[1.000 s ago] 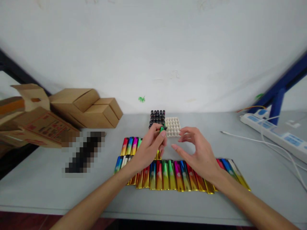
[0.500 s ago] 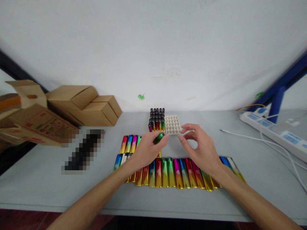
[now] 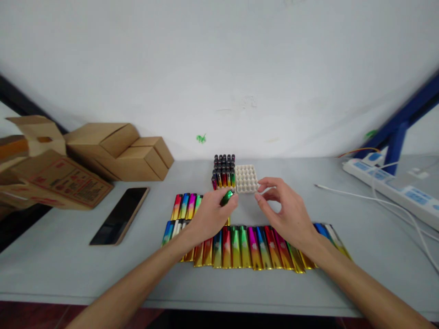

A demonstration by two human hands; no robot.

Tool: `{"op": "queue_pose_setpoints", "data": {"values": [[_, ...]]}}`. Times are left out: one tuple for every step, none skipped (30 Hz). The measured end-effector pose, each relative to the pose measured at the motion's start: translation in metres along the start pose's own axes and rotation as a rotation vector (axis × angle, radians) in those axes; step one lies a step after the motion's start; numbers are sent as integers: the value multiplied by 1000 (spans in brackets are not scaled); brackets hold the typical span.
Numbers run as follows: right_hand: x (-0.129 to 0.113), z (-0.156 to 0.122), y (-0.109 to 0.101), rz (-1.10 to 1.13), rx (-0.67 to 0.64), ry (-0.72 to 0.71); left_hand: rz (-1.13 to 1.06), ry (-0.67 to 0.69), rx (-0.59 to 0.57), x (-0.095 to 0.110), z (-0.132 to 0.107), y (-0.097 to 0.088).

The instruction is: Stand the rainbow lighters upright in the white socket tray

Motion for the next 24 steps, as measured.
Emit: {"op": "queue_pose_setpoints", "data": {"values": [[0,0,0,0,-1,0,-2,-1,2,0,0,1],[0,1,0,0,-2,-1,-5,0,4,0,0,1],[-1,1,0,-3,-3,-5,-9,1,2,0,0,1],[-1,1,0,-7,-3,-10,-14,0,-2,-1,-1,2],[-1,1,0,-13,-3,-16,-22,-5,-11,-1,-1,1],[-2,1,0,-19,-4,-24,-30,-14,-18,-1,-1,1],[-2,1,0,-25,-3,-31,-38,-24,-23,-2,-1,-1],[-2,1,0,-30,-3,-39,-47,-33,-21,-3,-1,-3],[-2,1,-1,-36,-3,-46,-63,-36,-14,-4,0,-5],[-2,2,-1,-42,-3,-54,-94,-34,-4,-6,1,-8],[-2,2,-1,-48,-3,-61,-140,-30,6,-8,3,-11],[-2,2,-1,-55,-3,-68,-202,-23,20,-10,6,-15],[-2,3,-2,-61,-2,-73,-273,-14,35,-12,8,-18],[-2,3,-2,-64,-1,-76,-338,-3,57,-14,11,-22],[-2,3,-3,-63,1,-77,-389,11,85,-16,14,-26],[-2,3,-3,-60,3,-77,-421,26,113,-17,16,-29],[-2,3,-3,-57,4,-78,-440,43,141,-18,18,-32],[-2,3,-4,-53,5,-78,-450,56,164,-18,19,-34],[-3,3,-4,-51,7,-80,-457,65,183,-17,20,-36],[-3,3,-5,-51,8,-82,-459,74,204,-16,20,-38],[-3,3,-5,-52,9,-83,-454,81,225,-14,20,-39],[-3,3,-5,-54,10,-84,-437,88,246,-12,19,-40],[-4,3,-5,-56,10,-85,-411,99,267,-11,19,-41],[-4,3,-6,-56,7,-86,-384,116,282,-10,19,-42]]}}
Point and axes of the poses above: each hand's wrist, its own z-axis towards the middle knuckle, its own y-axis out of the palm, x = y × z, the point moved 2 cm from there along z, towards the middle knuckle, and after that the axes turned 1 degree about x, right-handed, at the moved point
